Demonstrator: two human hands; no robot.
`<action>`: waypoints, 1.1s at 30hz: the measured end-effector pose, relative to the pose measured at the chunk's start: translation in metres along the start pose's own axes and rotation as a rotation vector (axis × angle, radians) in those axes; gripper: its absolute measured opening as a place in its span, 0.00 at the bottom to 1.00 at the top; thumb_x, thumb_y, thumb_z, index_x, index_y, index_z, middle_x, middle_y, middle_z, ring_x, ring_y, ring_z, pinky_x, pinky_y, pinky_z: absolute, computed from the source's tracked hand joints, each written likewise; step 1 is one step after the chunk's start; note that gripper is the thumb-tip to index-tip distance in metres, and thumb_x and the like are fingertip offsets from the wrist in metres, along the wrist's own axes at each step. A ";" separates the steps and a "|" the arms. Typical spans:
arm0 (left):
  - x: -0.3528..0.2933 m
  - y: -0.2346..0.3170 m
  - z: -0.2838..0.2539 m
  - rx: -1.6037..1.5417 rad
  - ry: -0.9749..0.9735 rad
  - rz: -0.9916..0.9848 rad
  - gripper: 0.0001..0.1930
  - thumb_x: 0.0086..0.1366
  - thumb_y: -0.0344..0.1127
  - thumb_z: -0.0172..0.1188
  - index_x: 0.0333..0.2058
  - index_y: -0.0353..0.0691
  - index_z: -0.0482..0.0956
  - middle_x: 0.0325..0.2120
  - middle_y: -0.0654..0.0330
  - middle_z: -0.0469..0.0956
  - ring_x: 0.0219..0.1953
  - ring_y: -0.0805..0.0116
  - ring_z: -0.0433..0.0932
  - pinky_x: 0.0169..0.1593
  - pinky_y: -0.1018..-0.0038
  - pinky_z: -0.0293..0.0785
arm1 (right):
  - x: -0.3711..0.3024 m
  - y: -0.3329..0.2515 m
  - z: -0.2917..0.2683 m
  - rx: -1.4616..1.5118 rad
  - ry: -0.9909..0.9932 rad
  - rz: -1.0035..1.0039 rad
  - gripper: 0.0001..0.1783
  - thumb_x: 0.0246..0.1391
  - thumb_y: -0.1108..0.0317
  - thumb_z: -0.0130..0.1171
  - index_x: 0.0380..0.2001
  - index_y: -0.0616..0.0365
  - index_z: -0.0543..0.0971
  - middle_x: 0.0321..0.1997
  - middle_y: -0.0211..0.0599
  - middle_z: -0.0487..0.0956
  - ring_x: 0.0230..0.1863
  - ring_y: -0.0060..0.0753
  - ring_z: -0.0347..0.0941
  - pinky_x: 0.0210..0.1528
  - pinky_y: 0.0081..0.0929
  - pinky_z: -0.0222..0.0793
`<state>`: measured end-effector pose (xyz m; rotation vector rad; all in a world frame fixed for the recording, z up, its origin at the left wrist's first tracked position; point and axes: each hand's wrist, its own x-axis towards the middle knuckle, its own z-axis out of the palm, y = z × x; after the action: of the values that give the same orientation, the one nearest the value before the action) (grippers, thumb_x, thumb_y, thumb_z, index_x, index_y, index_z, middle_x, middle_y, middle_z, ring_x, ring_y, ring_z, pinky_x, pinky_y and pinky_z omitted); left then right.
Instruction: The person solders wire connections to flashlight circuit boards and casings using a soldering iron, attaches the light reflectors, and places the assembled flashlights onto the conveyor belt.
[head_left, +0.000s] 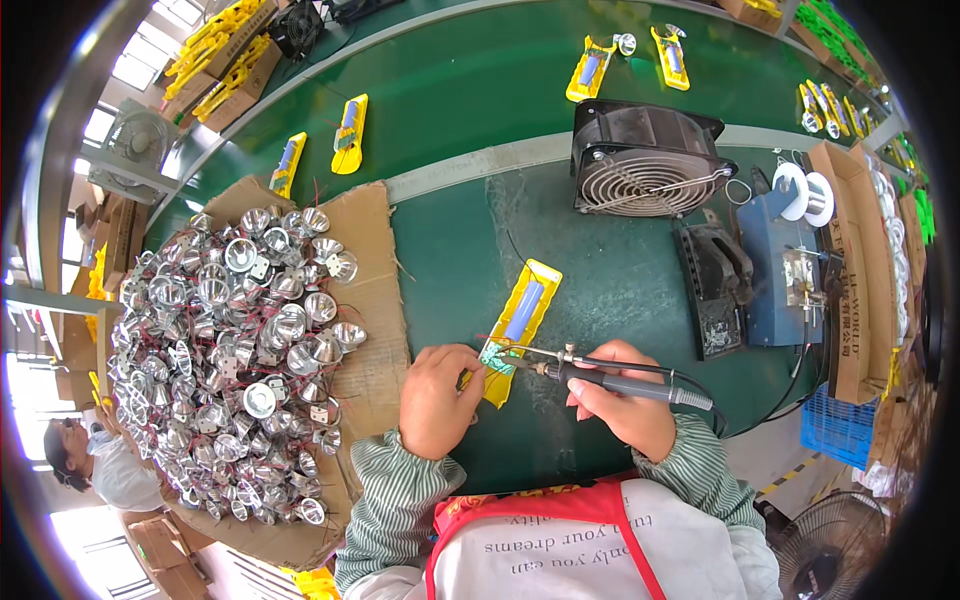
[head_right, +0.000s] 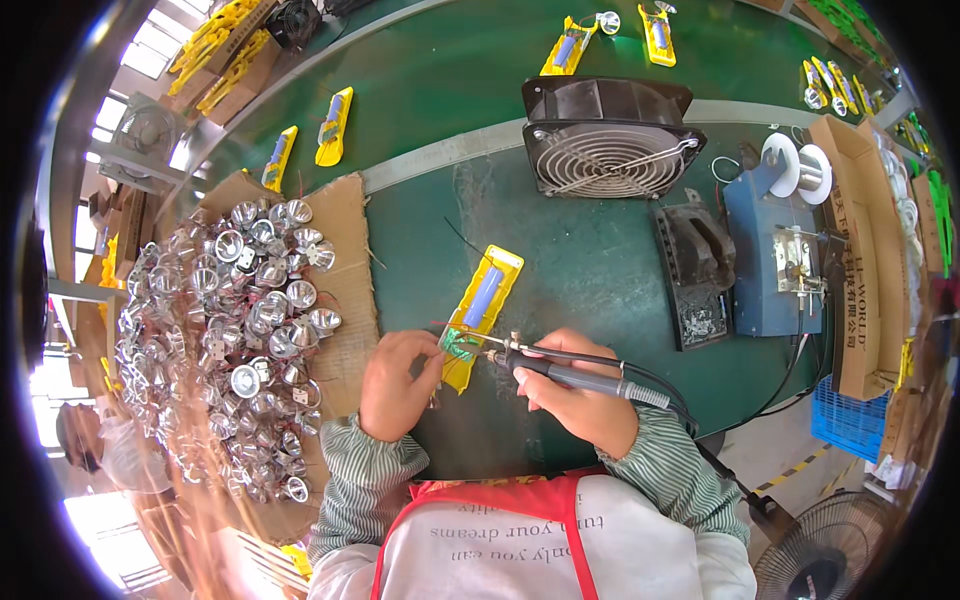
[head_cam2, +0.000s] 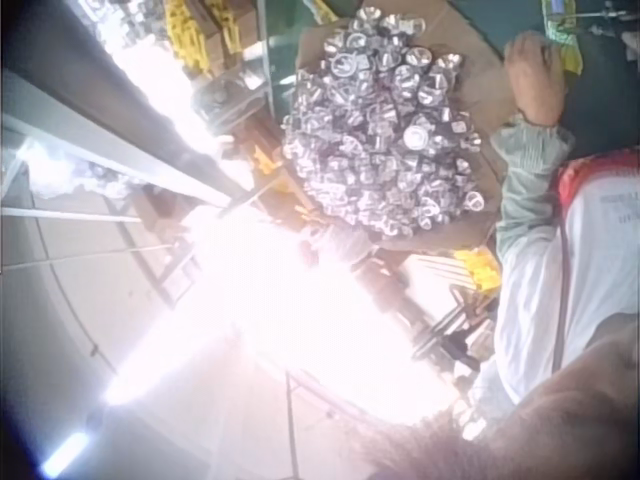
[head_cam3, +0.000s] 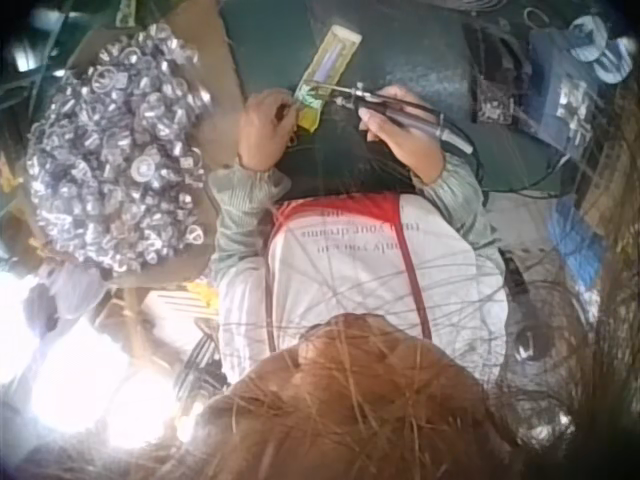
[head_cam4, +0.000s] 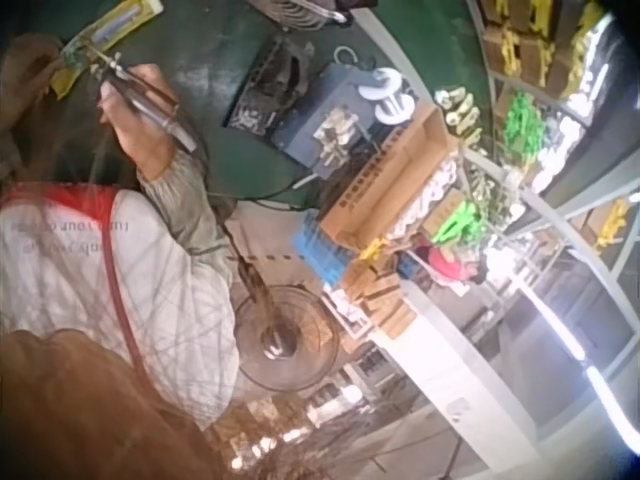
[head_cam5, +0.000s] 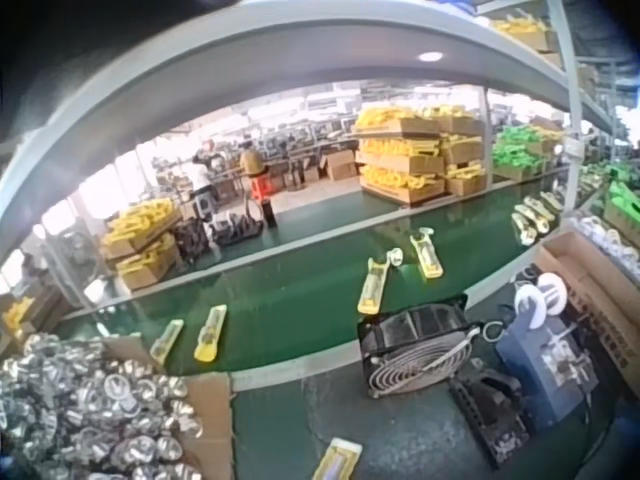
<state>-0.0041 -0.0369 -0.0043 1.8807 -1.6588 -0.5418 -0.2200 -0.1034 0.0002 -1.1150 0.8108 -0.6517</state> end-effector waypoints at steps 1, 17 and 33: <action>0.000 0.001 0.000 0.003 -0.003 -0.003 0.04 0.50 0.27 0.59 0.26 0.36 0.74 0.31 0.55 0.77 0.35 0.54 0.72 0.39 0.65 0.69 | 0.000 0.000 0.000 -0.004 -0.004 0.012 0.08 0.49 0.77 0.56 0.32 0.66 0.68 0.24 0.41 0.76 0.21 0.22 0.73 0.24 0.18 0.70; 0.002 0.000 -0.001 -0.008 -0.020 -0.018 0.04 0.50 0.26 0.59 0.26 0.36 0.74 0.30 0.55 0.77 0.36 0.54 0.72 0.40 0.65 0.69 | 0.000 -0.003 -0.004 -0.012 0.000 -0.099 0.08 0.49 0.79 0.56 0.32 0.67 0.68 0.24 0.43 0.76 0.20 0.24 0.73 0.21 0.19 0.70; -0.035 -0.011 -0.021 -0.284 0.092 -0.529 0.14 0.52 0.32 0.64 0.36 0.32 0.76 0.32 0.56 0.77 0.32 0.71 0.73 0.34 0.76 0.69 | -0.011 -0.005 -0.015 0.026 -0.002 -0.078 0.08 0.48 0.77 0.58 0.31 0.69 0.71 0.26 0.40 0.77 0.25 0.21 0.75 0.23 0.18 0.72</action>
<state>0.0129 0.0016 0.0020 2.0818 -0.9540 -0.8361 -0.2385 -0.1041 0.0041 -1.1272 0.7582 -0.7241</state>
